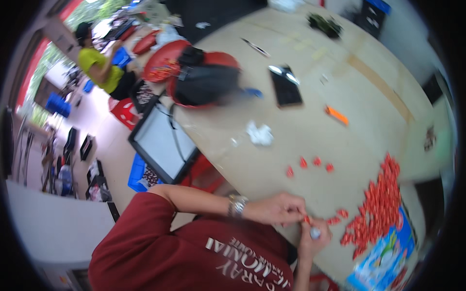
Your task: The person repeatedly picks up small red plastic containers, applies a white substance from a squeeze bottle into each one, and places the filled containers on the table. The process is performed one at a time in a repetitive loop.
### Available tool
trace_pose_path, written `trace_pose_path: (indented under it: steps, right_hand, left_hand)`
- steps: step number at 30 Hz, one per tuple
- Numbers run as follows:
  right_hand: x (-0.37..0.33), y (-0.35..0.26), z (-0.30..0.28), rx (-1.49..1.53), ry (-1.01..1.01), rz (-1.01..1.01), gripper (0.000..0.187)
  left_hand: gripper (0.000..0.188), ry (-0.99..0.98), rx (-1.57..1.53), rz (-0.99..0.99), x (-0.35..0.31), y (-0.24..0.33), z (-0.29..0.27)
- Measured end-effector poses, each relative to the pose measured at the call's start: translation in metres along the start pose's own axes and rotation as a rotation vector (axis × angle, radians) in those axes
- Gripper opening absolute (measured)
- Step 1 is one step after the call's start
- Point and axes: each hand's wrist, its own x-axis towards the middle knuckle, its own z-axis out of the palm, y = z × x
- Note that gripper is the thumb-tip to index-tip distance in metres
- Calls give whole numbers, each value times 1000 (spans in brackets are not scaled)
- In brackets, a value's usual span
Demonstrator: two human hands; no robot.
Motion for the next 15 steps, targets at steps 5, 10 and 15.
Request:
trace_pose_path:
  steps: [5, 10, 15]
  right_hand:
    - [10, -14, -2, -17, -67, -96, 15]
    - [17, -11, -5, 103, -80, -111, 11]
    - [13, -8, -6, 234, -95, 86, 8]
  left_hand:
    - [11, 49, -91, -94, 3, -6, 4]
    - [11, 26, -52, -123, 8, 0, 2]
    - [15, 86, -11, -148, 10, 4, 8]
